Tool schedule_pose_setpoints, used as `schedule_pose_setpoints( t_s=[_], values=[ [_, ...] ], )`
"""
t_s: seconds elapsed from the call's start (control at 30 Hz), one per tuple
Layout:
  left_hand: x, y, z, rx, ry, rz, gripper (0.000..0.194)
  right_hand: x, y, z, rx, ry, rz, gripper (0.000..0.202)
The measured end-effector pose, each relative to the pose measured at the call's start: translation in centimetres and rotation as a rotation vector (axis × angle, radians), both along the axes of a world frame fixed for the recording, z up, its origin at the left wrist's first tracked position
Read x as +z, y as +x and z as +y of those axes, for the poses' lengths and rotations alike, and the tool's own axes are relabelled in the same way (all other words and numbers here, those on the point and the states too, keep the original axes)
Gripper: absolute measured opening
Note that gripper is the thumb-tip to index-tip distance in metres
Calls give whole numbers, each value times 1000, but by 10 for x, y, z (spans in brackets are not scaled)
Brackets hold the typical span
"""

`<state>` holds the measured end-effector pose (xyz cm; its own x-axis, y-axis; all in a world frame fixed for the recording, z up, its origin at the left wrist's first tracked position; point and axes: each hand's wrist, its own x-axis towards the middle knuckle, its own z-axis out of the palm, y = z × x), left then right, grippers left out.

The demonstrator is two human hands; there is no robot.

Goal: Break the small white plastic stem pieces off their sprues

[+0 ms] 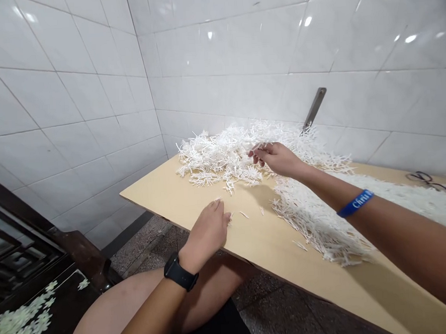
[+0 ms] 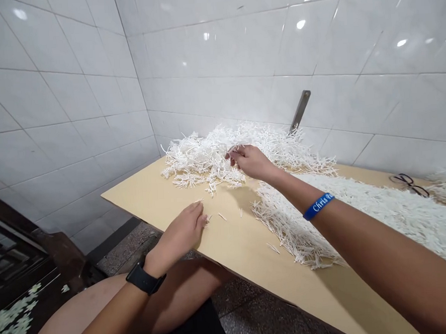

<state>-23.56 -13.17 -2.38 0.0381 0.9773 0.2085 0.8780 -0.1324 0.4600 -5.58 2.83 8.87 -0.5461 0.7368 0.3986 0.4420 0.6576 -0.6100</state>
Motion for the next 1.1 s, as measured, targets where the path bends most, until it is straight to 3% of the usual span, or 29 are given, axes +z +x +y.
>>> schedule_pose_setpoints(
  t_s=[0.13,0.23,0.3,0.4,0.53,0.6,0.67,0.77,0.87,0.97,1.03,1.1],
  values=[
    [-5,48,9,70,-191,-43,78,18,-10,27,23,79,-147,16],
    [-2,101,25,-47,-223,-121,80,26,-22,43,11,161,-305,16],
    [4,125,33,-143,-188,-208,77,30,-29,50,23,197,-367,21],
    [13,115,35,-111,-85,-244,75,36,-30,56,37,212,-369,27],
    [9,52,28,267,-146,-116,77,39,-28,54,32,203,-339,22],
    [4,44,28,268,-183,-99,76,40,-35,47,58,169,-330,17],
    [0,64,32,109,-201,-139,75,42,-49,38,113,119,-331,14],
    [1,119,41,-178,-186,-239,73,48,-75,19,231,2,-337,17],
    [10,142,50,-189,-201,-293,73,53,-89,0,385,-290,-190,16],
    [17,106,46,-5,-11,-490,59,53,-84,-16,466,-548,32,11],
    [20,65,38,152,158,-794,48,46,-75,-27,478,-659,186,12],
    [26,28,26,211,100,-1125,45,34,-65,-40,507,-761,358,14]
  ],
)
